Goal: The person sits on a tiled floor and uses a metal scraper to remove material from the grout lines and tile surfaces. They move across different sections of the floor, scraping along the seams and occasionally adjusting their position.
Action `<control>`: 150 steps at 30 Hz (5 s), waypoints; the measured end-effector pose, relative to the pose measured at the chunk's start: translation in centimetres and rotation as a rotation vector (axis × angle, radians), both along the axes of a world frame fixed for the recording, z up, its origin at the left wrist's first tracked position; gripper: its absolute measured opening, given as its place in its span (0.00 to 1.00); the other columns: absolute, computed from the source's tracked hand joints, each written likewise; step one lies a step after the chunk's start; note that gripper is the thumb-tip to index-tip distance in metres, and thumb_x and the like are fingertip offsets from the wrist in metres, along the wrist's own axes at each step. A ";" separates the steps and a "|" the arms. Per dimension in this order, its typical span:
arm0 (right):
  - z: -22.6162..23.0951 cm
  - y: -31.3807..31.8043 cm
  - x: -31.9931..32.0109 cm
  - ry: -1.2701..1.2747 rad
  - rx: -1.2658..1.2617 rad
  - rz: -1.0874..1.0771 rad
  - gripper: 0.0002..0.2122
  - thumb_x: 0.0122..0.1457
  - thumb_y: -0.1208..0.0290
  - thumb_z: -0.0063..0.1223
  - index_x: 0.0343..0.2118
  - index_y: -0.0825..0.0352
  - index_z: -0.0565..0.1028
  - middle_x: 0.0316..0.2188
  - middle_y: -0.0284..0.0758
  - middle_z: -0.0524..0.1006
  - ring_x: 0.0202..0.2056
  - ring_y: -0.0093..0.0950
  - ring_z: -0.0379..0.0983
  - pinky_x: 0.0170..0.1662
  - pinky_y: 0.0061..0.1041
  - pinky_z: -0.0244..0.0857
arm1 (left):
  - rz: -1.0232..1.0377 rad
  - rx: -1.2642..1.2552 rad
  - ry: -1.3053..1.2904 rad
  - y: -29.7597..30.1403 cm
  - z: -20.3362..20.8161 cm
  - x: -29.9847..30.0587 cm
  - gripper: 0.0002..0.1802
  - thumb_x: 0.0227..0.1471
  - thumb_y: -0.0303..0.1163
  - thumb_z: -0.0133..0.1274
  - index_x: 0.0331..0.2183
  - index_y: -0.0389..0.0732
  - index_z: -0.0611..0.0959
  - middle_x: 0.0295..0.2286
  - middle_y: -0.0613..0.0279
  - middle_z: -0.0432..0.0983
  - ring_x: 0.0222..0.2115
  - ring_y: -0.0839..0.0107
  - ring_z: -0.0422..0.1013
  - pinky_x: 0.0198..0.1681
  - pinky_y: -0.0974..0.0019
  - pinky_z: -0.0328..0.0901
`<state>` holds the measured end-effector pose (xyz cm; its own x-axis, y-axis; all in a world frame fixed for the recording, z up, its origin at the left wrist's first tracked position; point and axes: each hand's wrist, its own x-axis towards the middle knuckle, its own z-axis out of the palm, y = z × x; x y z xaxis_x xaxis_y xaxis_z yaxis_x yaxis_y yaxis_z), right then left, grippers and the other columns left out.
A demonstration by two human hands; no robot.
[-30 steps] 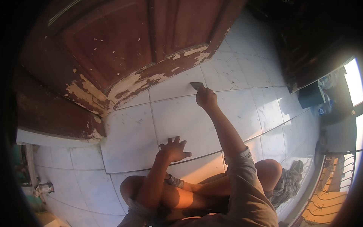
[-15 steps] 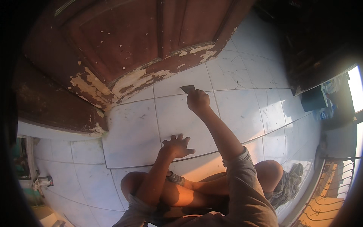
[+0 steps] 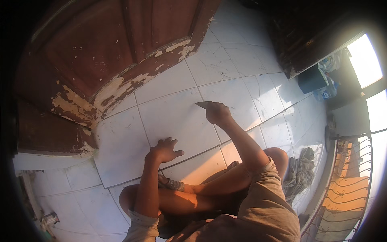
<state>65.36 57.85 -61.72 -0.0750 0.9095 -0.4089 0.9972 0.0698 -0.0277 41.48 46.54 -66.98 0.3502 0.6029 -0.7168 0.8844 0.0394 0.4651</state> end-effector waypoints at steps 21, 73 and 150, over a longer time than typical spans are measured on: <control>-3.3 3.6 7.7 0.065 0.164 -0.196 0.15 0.58 0.74 0.46 0.45 0.74 0.78 0.43 0.57 0.80 0.48 0.54 0.78 0.53 0.48 0.73 | -0.040 -0.022 0.070 0.1 2.2 1.9 0.47 0.56 0.64 0.51 0.68 0.46 0.62 0.69 0.54 0.52 0.68 0.50 0.50 0.69 0.46 0.54; -4.2 -0.7 5.0 0.033 0.295 0.003 0.11 0.58 0.76 0.47 0.40 0.72 0.80 0.34 0.54 0.82 0.40 0.52 0.82 0.42 0.47 0.78 | -0.046 -0.019 0.083 -0.6 0.8 1.8 0.46 0.57 0.65 0.50 0.68 0.51 0.62 0.70 0.59 0.47 0.70 0.51 0.46 0.66 0.32 0.54; -3.0 -8.6 8.1 -0.108 0.145 -0.135 0.12 0.62 0.73 0.45 0.42 0.69 0.79 0.33 0.51 0.83 0.37 0.47 0.83 0.40 0.44 0.78 | -0.008 -0.016 -0.105 0.2 1.4 1.2 0.46 0.59 0.58 0.52 0.66 0.36 0.63 0.64 0.42 0.61 0.65 0.50 0.59 0.68 0.54 0.57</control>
